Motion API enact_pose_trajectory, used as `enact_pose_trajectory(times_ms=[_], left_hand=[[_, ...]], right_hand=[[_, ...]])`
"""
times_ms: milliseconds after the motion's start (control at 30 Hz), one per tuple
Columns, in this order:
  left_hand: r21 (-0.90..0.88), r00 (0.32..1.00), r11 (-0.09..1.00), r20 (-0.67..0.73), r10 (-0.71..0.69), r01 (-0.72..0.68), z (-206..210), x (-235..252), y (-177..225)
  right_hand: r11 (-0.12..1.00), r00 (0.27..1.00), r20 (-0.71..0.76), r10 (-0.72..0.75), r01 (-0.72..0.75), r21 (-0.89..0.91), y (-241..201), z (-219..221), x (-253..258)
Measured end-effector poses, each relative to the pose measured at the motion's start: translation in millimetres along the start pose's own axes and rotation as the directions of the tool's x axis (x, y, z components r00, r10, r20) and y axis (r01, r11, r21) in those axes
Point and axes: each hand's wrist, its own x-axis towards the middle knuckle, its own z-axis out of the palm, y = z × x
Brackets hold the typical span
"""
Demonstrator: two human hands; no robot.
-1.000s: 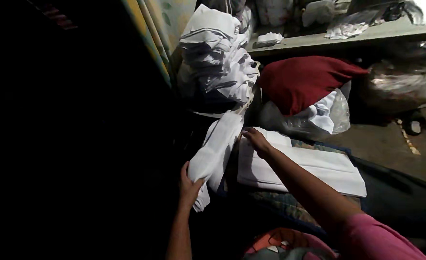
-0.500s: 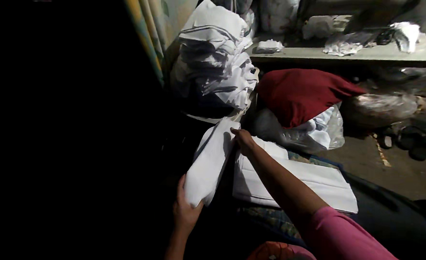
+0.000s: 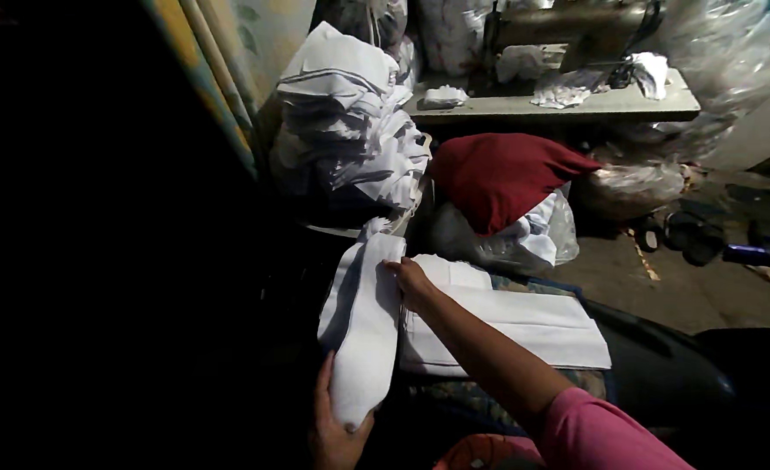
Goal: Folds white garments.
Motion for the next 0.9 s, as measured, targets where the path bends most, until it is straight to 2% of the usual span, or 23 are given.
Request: enact_pose_trajectory(times_ms=[67,133,167,200,267,333,433,500,533,600,667,700,800,867,900], left_hand=[[0.031,0.987,0.992,0.097,-0.128,0.125,-7,-4,-8],[0.091,0.919,0.952,0.251,-0.305,0.291,-17,-5,-16],[0.116,0.891,0.937,0.291,-0.35,0.33,-20,-5,-22],[0.109,0.901,0.943,0.279,-0.334,0.316,-21,-5,-29],[0.062,0.97,0.982,0.159,-0.185,0.178,-19,2,-41],[-0.009,0.995,0.996,0.054,-0.084,0.084,-16,23,-41],[-0.177,0.99,0.974,0.038,-0.139,0.144,-4,59,-39],[-0.333,0.942,0.882,0.167,-0.291,0.332,5,78,-32],[-0.378,0.889,0.808,0.256,-0.379,0.453,9,85,-27],[-0.382,0.729,0.626,0.442,-0.523,0.68,13,95,-18],[-0.371,0.607,0.483,0.546,-0.578,0.793,20,99,-17],[-0.386,0.58,0.434,0.57,-0.582,0.814,23,99,-19],[-0.495,0.599,0.348,0.567,-0.565,0.796,26,98,-23],[-0.59,0.649,0.324,0.498,-0.574,0.74,25,98,-24],[-0.617,0.65,0.312,0.453,-0.61,0.723,25,98,-27]], right_hand=[[1.0,1.0,0.015,-0.016,0.016,-0.026,2,1,-5],[0.999,0.997,0.061,-0.042,0.041,0.018,7,1,-12],[0.997,0.994,0.095,-0.053,0.048,0.064,10,2,-18],[0.992,0.989,0.133,-0.064,0.049,0.113,14,2,-25],[0.983,0.978,0.199,-0.058,0.021,0.185,20,2,-39],[0.973,0.971,0.24,-0.013,-0.042,0.226,28,0,-57],[0.957,0.964,0.256,0.065,-0.133,0.257,40,-6,-81],[0.946,0.964,0.232,0.13,-0.191,0.263,47,-8,-92],[0.942,0.962,0.226,0.151,-0.209,0.262,50,-8,-96],[0.94,0.958,0.226,0.175,-0.231,0.251,56,-9,-103],[0.949,0.955,0.234,0.18,-0.231,0.213,63,-11,-107],[0.956,0.953,0.244,0.178,-0.226,0.187,66,-12,-110],[0.967,0.948,0.271,0.166,-0.211,0.145,72,-12,-120],[0.973,0.936,0.317,0.152,-0.198,0.12,74,-15,-127],[0.977,0.927,0.346,0.142,-0.187,0.102,75,-17,-130]])
